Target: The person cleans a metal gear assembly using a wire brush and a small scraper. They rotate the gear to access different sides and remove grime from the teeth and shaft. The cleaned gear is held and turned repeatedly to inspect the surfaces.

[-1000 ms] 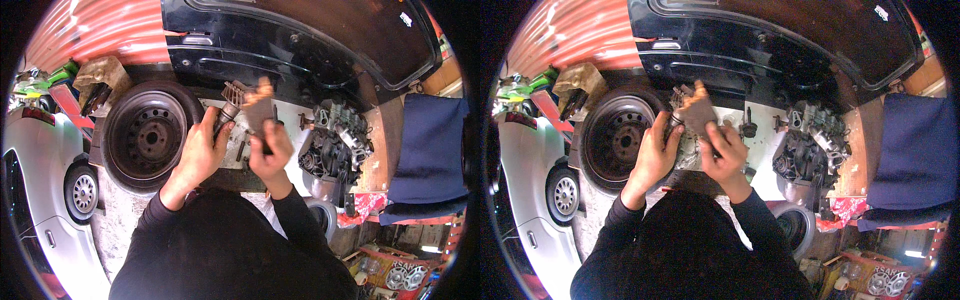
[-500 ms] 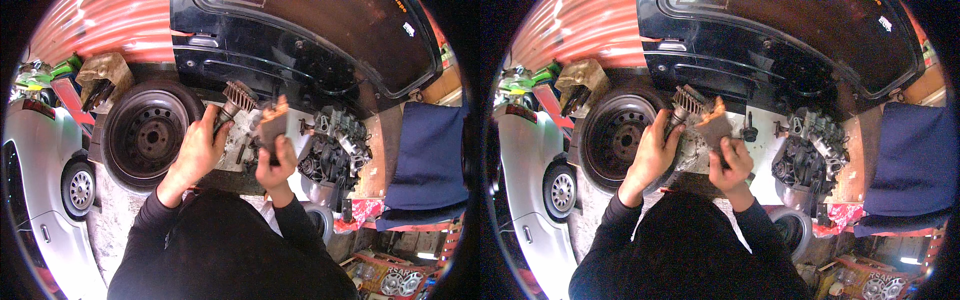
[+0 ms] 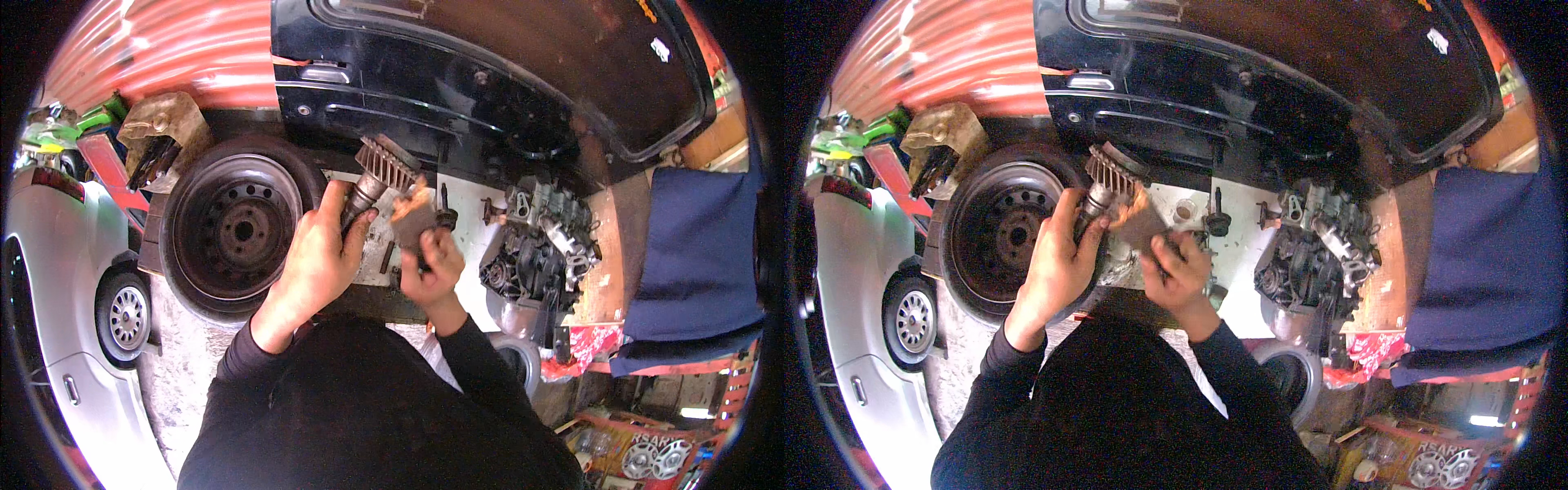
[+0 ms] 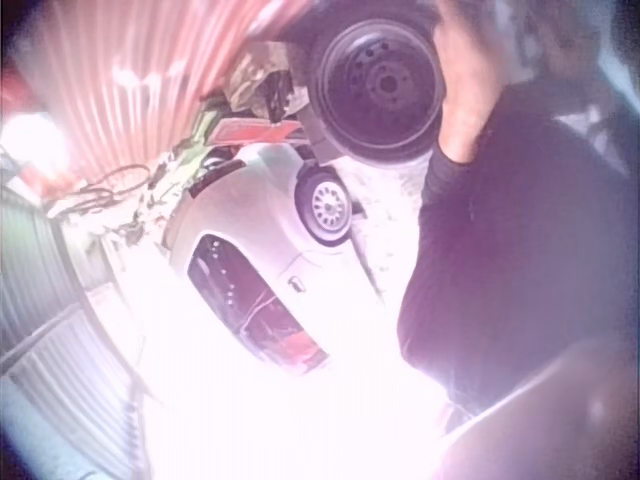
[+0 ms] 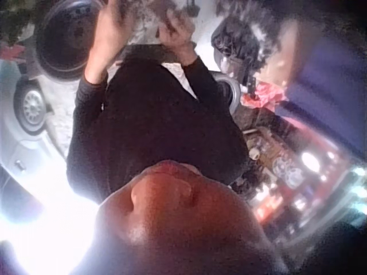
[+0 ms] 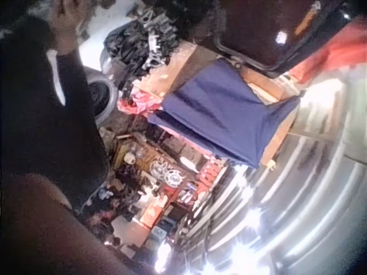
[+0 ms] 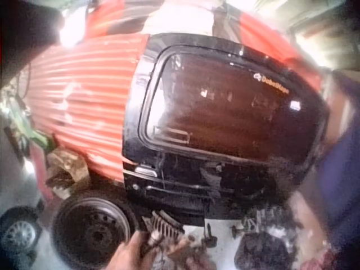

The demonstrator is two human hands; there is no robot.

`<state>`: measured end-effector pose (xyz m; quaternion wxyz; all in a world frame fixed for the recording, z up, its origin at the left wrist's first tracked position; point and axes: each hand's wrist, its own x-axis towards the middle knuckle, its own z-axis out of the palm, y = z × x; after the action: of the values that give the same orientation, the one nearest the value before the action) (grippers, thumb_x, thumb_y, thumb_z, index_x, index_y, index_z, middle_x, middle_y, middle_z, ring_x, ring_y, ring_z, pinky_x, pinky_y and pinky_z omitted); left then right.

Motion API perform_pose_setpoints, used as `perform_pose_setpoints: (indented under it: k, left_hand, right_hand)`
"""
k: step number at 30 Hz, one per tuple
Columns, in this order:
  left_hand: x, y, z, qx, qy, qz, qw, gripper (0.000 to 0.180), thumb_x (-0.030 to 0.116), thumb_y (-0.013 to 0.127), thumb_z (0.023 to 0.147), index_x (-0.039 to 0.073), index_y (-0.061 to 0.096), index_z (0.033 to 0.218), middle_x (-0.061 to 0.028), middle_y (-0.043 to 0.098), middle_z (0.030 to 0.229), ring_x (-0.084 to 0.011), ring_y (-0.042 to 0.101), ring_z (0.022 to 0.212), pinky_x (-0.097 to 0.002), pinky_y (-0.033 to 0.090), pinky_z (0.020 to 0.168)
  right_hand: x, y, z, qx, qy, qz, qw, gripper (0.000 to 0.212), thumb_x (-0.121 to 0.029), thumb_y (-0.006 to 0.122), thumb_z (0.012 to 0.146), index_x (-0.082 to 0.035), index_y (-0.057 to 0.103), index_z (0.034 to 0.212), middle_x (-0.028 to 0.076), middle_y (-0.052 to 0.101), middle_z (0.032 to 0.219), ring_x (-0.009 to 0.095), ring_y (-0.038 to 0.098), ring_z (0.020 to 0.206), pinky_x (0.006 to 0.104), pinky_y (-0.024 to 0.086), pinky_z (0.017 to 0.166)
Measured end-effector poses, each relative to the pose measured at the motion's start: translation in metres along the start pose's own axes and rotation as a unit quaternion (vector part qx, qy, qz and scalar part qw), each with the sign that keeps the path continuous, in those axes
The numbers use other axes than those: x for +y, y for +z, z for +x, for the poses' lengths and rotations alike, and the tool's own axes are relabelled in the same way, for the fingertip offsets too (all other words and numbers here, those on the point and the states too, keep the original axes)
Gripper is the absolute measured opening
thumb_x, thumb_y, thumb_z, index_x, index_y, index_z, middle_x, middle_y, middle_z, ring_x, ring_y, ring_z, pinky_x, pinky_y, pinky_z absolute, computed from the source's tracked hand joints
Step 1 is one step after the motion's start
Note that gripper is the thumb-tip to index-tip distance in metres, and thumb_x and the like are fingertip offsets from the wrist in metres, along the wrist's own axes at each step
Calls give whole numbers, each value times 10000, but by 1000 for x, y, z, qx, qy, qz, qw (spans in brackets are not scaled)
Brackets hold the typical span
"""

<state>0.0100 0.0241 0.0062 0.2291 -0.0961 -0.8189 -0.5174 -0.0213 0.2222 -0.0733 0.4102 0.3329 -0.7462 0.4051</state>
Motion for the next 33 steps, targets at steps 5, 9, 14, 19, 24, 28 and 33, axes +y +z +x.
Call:
perform_pose_setpoints:
  k: [5, 9, 14, 19, 24, 28, 33]
  left_hand:
    - [-1, -4, 1, -11, 5, 38, 999, 247, 85, 639, 934, -4, 476, 1097, -292, 634, 766, -507, 618, 766, -564, 457, 596]
    - [9, -10, -6, -53, -47, 32, 997, 337, 77, 657, 921, -51, 485, 1181, -302, 650, 893, -485, 644, 875, -510, 496, 691]
    - [-11, -1, -6, -61, 13, 77, 995, 307, 111, 644, 931, -29, 473, 1144, -299, 625, 725, -500, 626, 734, -569, 475, 609]
    - [-21, 0, -10, -60, -3, 61, 996, 310, 114, 640, 935, 1, 484, 1178, -305, 639, 774, -493, 640, 769, -559, 496, 631]
    - [-23, -12, -7, -40, 55, 50, 996, 363, 104, 660, 928, 0, 483, 1227, -296, 659, 881, -488, 648, 841, -530, 515, 646]
    - [-17, -23, -2, -33, 78, 65, 994, 376, 101, 672, 925, -6, 487, 1234, -292, 661, 905, -492, 647, 868, -507, 525, 653]
    - [-14, -23, -4, -72, 77, 51, 993, 389, 98, 692, 912, -12, 496, 1230, -291, 664, 917, -490, 650, 866, -501, 529, 672]
  right_hand:
    - [-1, -9, 7, 9, 0, 47, 999, 460, -90, 786, 766, -107, 685, 1215, 246, 643, 979, 349, 676, 754, 368, 542, 630]
    - [-5, -10, 40, -7, -31, 52, 998, 510, -83, 752, 803, -127, 638, 1298, 220, 644, 949, 325, 659, 724, 330, 511, 592]
    - [27, -33, 11, -40, 29, -5, 999, 474, -82, 708, 844, -71, 629, 1311, 210, 656, 915, 325, 661, 754, 354, 522, 648]
    - [-2, -37, 63, -68, 16, 93, 993, 471, -100, 693, 864, 10, 616, 1316, 222, 687, 1002, 298, 649, 795, 359, 514, 739]
    - [-5, -58, 52, -135, 104, 120, 978, 461, -122, 690, 881, 45, 617, 1305, 204, 716, 1092, 300, 693, 918, 356, 511, 880]
    - [0, -68, 48, -147, 111, 121, 976, 460, -129, 694, 881, 44, 618, 1301, 221, 705, 1150, 296, 694, 941, 359, 509, 898]
    - [-14, -55, 74, -147, 61, 139, 977, 478, -145, 709, 862, 20, 628, 1303, 237, 703, 1077, 311, 688, 871, 354, 521, 808]
